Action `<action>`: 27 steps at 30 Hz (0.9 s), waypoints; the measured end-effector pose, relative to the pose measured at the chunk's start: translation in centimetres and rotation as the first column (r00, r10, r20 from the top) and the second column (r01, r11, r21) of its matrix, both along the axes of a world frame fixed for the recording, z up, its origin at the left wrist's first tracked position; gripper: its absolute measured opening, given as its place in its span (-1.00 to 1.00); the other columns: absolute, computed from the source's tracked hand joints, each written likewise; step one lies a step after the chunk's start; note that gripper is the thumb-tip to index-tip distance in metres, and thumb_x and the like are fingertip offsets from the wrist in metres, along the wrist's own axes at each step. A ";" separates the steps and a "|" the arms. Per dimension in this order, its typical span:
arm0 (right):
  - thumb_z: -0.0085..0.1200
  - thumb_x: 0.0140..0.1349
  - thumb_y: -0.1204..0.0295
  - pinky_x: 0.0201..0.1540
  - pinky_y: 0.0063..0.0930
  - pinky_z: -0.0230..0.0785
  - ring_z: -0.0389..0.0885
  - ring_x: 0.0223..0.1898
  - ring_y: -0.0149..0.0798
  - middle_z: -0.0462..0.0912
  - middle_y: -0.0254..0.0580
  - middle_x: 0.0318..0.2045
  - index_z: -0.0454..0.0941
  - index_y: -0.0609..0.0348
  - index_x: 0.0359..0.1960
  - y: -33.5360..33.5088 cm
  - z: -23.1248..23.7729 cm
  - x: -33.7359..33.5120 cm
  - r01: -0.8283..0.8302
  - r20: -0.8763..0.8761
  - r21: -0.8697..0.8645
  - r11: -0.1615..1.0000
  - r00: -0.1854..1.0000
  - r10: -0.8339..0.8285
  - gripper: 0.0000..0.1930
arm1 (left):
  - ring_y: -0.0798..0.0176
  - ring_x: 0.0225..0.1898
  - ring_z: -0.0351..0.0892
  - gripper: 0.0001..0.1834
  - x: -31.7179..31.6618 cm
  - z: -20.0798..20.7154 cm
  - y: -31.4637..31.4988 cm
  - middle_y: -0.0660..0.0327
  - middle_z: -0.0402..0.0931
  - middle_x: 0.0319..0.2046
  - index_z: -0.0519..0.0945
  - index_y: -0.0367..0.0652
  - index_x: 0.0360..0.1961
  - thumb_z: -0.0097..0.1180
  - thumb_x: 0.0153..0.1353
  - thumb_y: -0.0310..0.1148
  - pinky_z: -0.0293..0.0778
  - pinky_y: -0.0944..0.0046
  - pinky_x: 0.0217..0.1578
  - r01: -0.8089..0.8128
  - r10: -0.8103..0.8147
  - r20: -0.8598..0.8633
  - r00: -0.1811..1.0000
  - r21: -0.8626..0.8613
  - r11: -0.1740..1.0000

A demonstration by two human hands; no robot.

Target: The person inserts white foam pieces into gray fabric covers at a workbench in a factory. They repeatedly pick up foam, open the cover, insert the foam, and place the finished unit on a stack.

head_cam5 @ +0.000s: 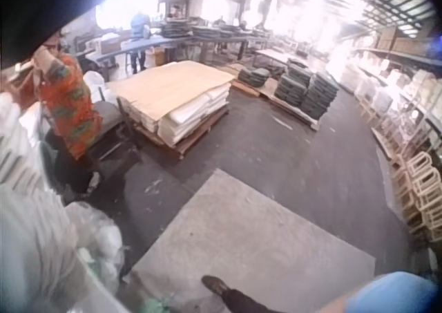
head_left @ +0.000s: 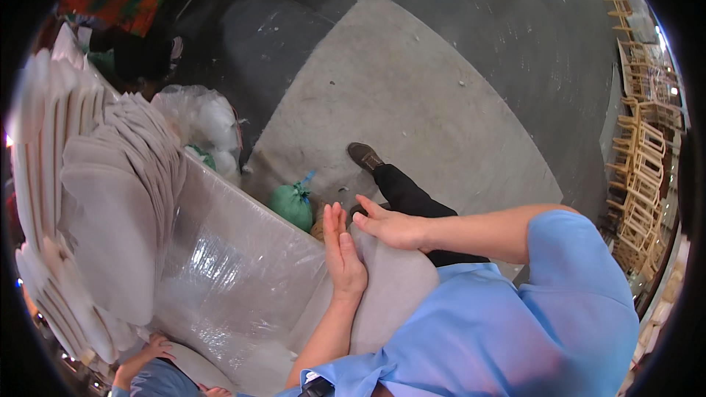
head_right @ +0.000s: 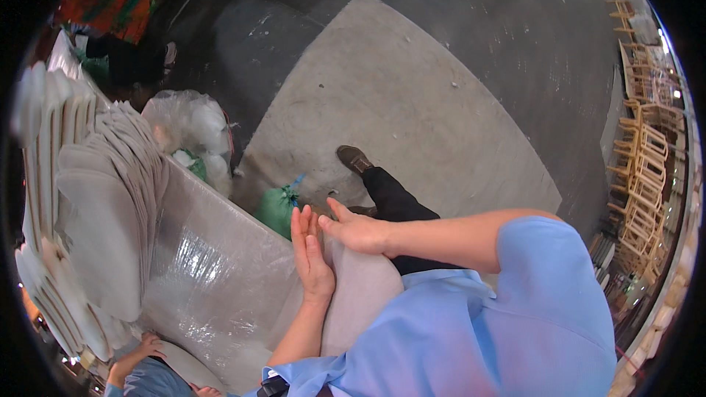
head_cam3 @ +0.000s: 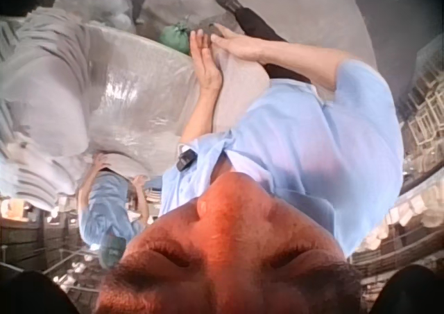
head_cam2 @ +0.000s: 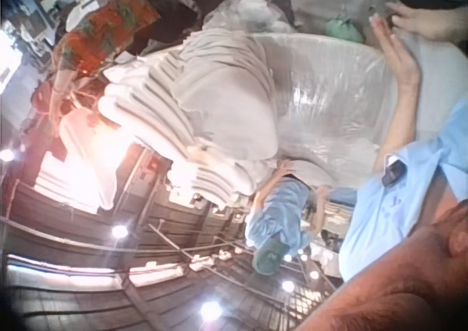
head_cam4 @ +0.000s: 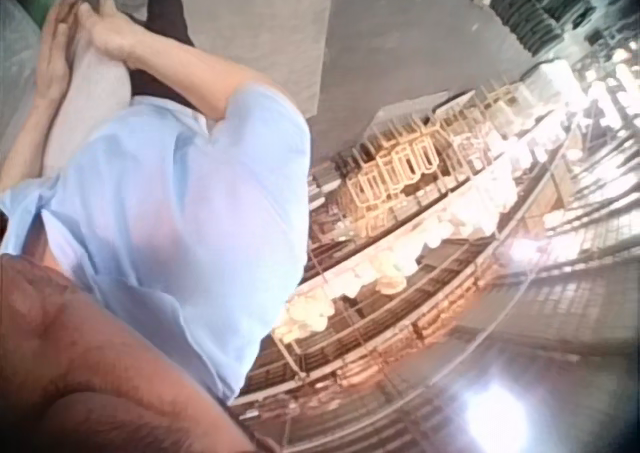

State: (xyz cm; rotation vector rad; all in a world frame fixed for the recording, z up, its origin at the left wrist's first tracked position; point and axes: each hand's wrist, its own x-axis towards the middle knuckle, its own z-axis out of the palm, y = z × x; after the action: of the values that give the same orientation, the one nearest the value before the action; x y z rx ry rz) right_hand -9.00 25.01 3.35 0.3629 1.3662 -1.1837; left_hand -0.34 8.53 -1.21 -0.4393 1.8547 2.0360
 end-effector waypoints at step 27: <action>-0.37 0.56 -0.35 0.42 -0.15 0.24 0.43 0.37 -0.10 0.52 -0.09 0.35 0.26 0.05 0.55 3.3 -5.0 2.2 0.876 0.265 -0.245 0.415 0.472 -0.841 -0.16 | -0.06 0.55 0.24 -0.35 1.1 7.2 -2.6 -0.14 0.36 0.45 0.31 -0.42 0.49 -0.26 0.67 -0.07 0.09 0.00 0.54 0.431 -0.411 0.202 0.889 -0.068 0.900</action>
State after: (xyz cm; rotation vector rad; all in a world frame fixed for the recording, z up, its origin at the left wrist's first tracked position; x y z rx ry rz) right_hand -6.76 28.33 -1.61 0.9343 0.7809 -2.2122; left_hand 0.80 5.98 5.95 -0.2144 1.7708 1.5563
